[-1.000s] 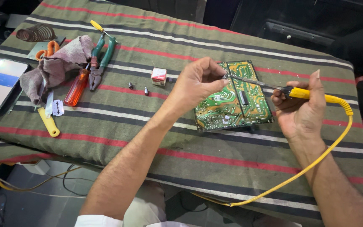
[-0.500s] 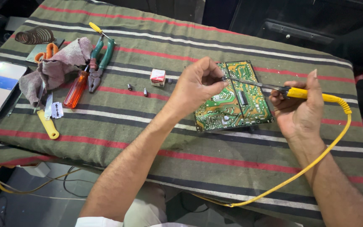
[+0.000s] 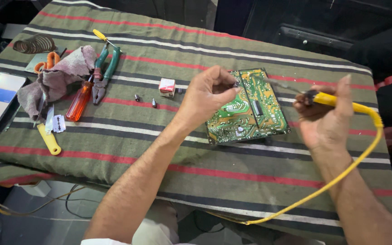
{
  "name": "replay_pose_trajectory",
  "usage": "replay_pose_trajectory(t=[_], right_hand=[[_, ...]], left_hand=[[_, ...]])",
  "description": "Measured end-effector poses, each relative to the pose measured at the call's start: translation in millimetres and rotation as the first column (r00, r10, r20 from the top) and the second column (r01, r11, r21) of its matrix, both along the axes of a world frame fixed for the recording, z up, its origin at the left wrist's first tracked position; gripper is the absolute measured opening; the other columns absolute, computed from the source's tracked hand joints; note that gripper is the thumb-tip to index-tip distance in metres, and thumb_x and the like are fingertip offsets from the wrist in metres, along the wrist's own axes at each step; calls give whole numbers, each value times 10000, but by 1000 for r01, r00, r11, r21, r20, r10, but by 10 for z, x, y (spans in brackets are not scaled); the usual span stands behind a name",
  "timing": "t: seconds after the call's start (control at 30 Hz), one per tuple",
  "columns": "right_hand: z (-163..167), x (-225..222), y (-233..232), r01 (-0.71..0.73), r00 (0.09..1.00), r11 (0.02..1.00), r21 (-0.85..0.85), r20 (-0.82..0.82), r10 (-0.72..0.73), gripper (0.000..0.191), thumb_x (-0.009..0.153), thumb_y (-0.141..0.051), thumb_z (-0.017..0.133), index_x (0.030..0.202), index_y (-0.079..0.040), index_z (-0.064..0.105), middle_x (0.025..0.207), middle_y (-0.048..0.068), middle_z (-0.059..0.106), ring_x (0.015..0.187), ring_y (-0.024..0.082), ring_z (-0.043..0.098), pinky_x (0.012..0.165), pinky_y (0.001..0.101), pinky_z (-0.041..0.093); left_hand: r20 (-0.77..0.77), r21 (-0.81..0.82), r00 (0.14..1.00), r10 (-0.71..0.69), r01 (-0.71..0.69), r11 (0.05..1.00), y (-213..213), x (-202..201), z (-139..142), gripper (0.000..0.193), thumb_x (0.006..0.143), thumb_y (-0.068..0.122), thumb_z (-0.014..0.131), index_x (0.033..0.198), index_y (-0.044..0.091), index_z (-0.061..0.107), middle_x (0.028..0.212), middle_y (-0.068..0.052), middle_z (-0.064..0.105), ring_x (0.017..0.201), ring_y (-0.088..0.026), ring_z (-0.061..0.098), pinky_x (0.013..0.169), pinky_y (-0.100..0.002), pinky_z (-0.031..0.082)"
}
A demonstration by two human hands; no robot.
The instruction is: The person solders and desolders components on a green circuit board placed on a cloth-covered bench, holding the board with one hand while applying a yellow soldering iron with the other. They reposition and flip the board, pick up small components from the bench, and use pliers and a screwdriver nearby while working on different board sections.
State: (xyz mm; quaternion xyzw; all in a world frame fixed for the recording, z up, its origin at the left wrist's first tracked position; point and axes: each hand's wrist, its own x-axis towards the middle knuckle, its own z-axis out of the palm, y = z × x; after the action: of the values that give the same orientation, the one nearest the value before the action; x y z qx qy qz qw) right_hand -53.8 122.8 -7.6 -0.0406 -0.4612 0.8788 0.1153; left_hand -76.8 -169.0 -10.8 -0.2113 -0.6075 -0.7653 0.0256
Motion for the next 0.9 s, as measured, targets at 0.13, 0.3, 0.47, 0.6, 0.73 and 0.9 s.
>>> replay_pose_trajectory(t=[0.13, 0.3, 0.47, 0.6, 0.73, 0.9], right_hand=[[274, 246, 10, 86, 947, 905, 418, -317, 57, 513, 1109, -535, 655, 1169, -26, 635, 1041, 138, 678, 979, 293, 709, 809, 378, 594], [600, 604, -296, 224, 836, 721, 656, -509, 203, 357, 1087, -318, 704, 1288, -46, 587, 1086, 77, 673, 905, 194, 753, 768, 314, 647], [768, 813, -546, 495, 832, 108, 862, -506, 226, 217, 883, -14, 818, 1062, 20, 701, 1096, 155, 691, 907, 225, 677, 744, 323, 557], [712, 820, -632, 425, 829, 236, 874, -481, 287, 166, 967, -36, 808, 1113, -50, 731, 1176, 77, 688, 958, 125, 683, 808, 215, 579], [617, 806, -657, 425, 807, 248, 870, -489, 332, 183, 948, -16, 812, 1108, -54, 731, 1126, 67, 691, 1001, 137, 691, 864, 234, 583], [585, 769, -649, 418, 805, 254, 872, -485, 342, 195, 930, -2, 815, 1101, -50, 733, 1164, 67, 687, 1002, 132, 686, 860, 230, 584]], left_hand=[[-2, -50, 996, 85, -85, 995, -14, -34, -21, 125, 932, -2, 738, 1012, 1, 642, 922, -16, 722, 838, -37, 669, 741, -201, 566], [-92, -20, 980, 179, -182, 983, -70, -48, -14, 114, 933, -34, 713, 1021, -8, 647, 932, -8, 717, 869, -49, 671, 771, -219, 570], [-157, -118, 940, 302, -321, 940, -114, 29, 83, 89, 925, -31, 707, 990, -4, 653, 880, -9, 731, 829, -45, 686, 738, -223, 568], [-161, -165, 925, 344, -369, 915, -140, 64, 143, 82, 918, -8, 718, 982, -1, 667, 840, -11, 738, 792, -43, 691, 705, -225, 568], [-158, -210, 918, 363, -391, 896, -132, 53, 145, 94, 897, -7, 723, 980, 3, 682, 812, -14, 731, 751, -46, 675, 663, -227, 550], [-194, -205, 916, 350, -387, 899, -128, 35, 119, 88, 901, -16, 722, 980, 1, 688, 810, -12, 716, 745, -47, 655, 662, -229, 544]])
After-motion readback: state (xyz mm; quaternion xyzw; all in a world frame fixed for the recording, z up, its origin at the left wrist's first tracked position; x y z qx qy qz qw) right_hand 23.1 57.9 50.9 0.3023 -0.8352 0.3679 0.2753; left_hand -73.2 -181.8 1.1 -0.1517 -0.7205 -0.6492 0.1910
